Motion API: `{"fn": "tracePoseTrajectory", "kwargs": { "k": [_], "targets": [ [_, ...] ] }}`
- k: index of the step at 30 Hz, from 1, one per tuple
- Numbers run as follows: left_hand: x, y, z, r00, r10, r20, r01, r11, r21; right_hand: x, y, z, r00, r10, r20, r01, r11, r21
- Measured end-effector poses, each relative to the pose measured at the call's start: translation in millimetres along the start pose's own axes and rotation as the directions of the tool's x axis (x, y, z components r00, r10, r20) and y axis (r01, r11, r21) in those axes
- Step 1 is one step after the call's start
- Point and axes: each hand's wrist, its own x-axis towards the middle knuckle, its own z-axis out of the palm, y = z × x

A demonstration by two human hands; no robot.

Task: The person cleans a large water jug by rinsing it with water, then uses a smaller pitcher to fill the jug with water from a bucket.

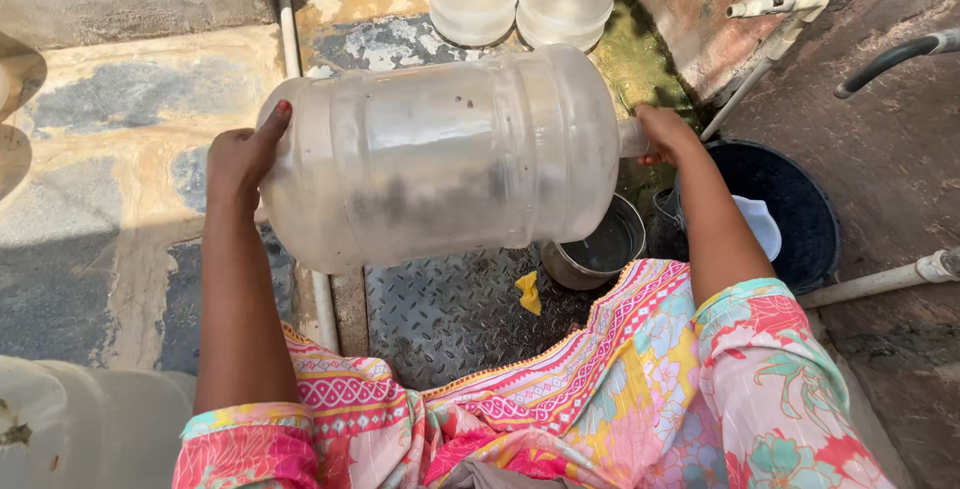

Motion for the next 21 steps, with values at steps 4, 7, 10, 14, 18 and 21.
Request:
{"fn": "tracePoseTrajectory", "kwargs": {
  "k": [4, 7, 10, 14, 18, 21],
  "targets": [
    [-70.7, 56.5, -59.3, 0.613, 0.766, -0.196, -0.704, 0.416, -0.575, -59.0, -60.4, -18.4, 0.71, -0.656, -0.256, 0.669, 0.515, 0.535],
    [-118.7, 98.5, -79.7, 0.552, 0.804, -0.221, -0.698, 0.301, -0.65, -112.4, -100.1, -25.7, 0.62, -0.716, -0.321, 0.563, 0.121, 0.818],
    [-136.2, 109.9, -78.7, 0.39, 0.881, -0.269, -0.862, 0.247, -0.443, -130.2, -111.3, -19.2, 0.677, -0.672, -0.301, 0.526, 0.155, 0.836],
    [-118.9, 95.3, -57.3, 0.394, 0.849, -0.351, -0.911, 0.312, -0.269, -110.6, -93.1, -18.1, 0.752, -0.579, -0.315, 0.53, 0.247, 0.812],
    [-71.9, 64.6, -15.2, 0.797, 0.554, -0.239, -0.603, 0.717, -0.35, -76.0, -56.1, -21.8, 0.872, -0.421, -0.248, 0.489, 0.755, 0.438],
    [-36.7, 30.0, 5.4, 0.984, 0.164, -0.077, -0.165, 0.986, -0.008, -45.1, -4.2, -15.6, 0.997, -0.018, 0.072, 0.014, 0.998, 0.058]
  ]
}}
